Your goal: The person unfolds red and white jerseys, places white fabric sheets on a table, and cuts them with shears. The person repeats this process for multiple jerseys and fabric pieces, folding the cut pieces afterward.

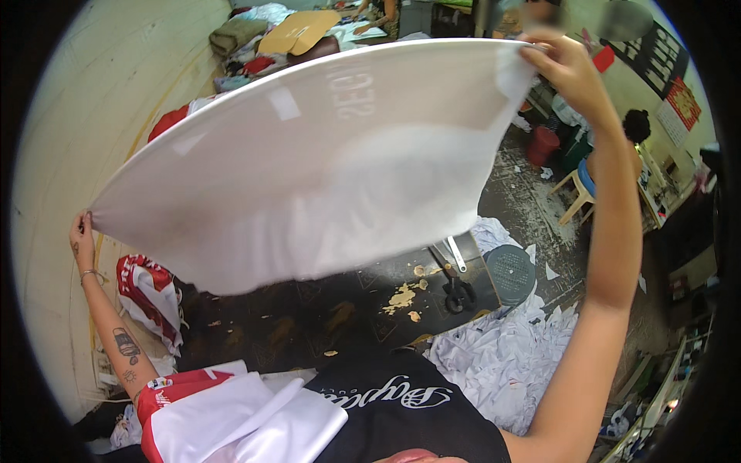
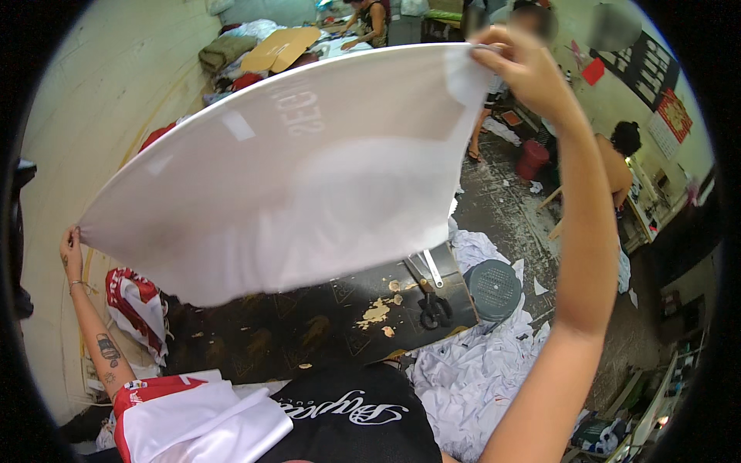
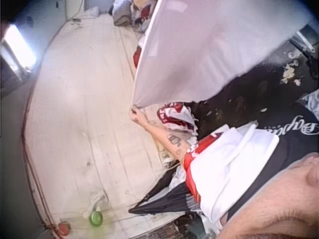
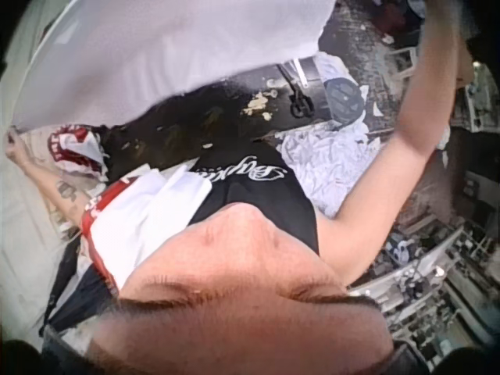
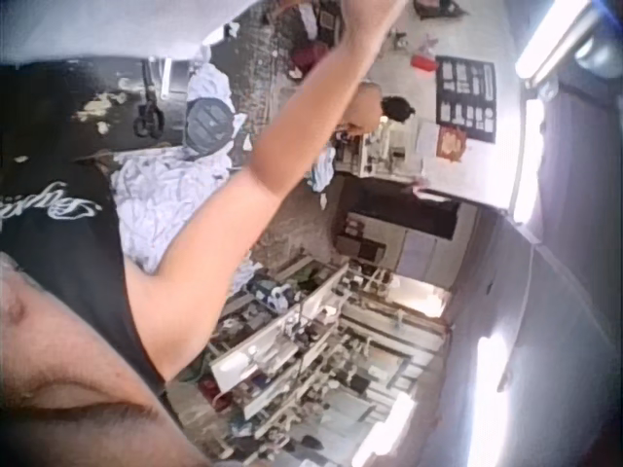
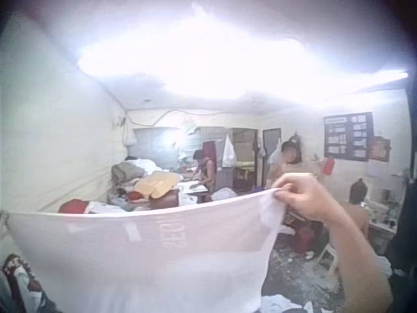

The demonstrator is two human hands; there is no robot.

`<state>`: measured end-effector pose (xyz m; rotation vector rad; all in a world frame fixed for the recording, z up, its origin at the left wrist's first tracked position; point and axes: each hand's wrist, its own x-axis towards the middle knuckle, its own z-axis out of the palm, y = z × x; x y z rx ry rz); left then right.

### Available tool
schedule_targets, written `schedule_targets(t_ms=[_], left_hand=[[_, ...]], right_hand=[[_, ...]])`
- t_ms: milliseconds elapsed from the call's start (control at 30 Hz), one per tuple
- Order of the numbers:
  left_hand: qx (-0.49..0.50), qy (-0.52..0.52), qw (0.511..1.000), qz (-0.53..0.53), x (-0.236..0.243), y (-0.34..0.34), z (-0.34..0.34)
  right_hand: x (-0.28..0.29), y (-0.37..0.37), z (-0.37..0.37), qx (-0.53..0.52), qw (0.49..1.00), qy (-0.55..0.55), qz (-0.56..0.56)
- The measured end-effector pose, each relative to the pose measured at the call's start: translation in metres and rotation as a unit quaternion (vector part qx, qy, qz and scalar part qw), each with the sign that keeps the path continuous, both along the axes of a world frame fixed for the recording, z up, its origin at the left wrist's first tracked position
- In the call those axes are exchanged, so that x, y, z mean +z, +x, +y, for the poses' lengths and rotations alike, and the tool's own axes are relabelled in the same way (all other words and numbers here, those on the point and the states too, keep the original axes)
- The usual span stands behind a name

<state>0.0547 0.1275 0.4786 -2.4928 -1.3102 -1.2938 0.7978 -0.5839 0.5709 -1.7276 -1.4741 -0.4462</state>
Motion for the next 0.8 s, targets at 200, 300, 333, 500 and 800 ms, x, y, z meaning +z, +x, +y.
schedule_targets(t_ms=[200,300,333,500,800], left_hand=[[-0.048,-0.091,0.994,-0.041,-0.075,-0.085,-0.035],[-0.102,-0.107,0.988,-0.039,-0.171,-0.097,-0.068],[-0.038,0.013,0.997,0.059,-0.204,-0.097,-0.08],[0.049,-0.205,0.971,-0.116,-0.366,-0.086,-0.154],[0.197,-0.458,0.81,-0.307,-0.514,-0.076,-0.238]], right_hand=[[-0.098,-0.043,-0.049,-0.043,0.986,-0.057,0.152],[-0.197,-0.078,-0.055,-0.078,0.926,-0.1,0.357],[-0.232,-0.089,-0.055,-0.055,0.925,-0.077,0.369],[-0.387,-0.121,-0.076,-0.101,0.851,-0.13,0.498],[-0.56,-0.14,-0.082,-0.331,0.87,-0.288,0.225]])
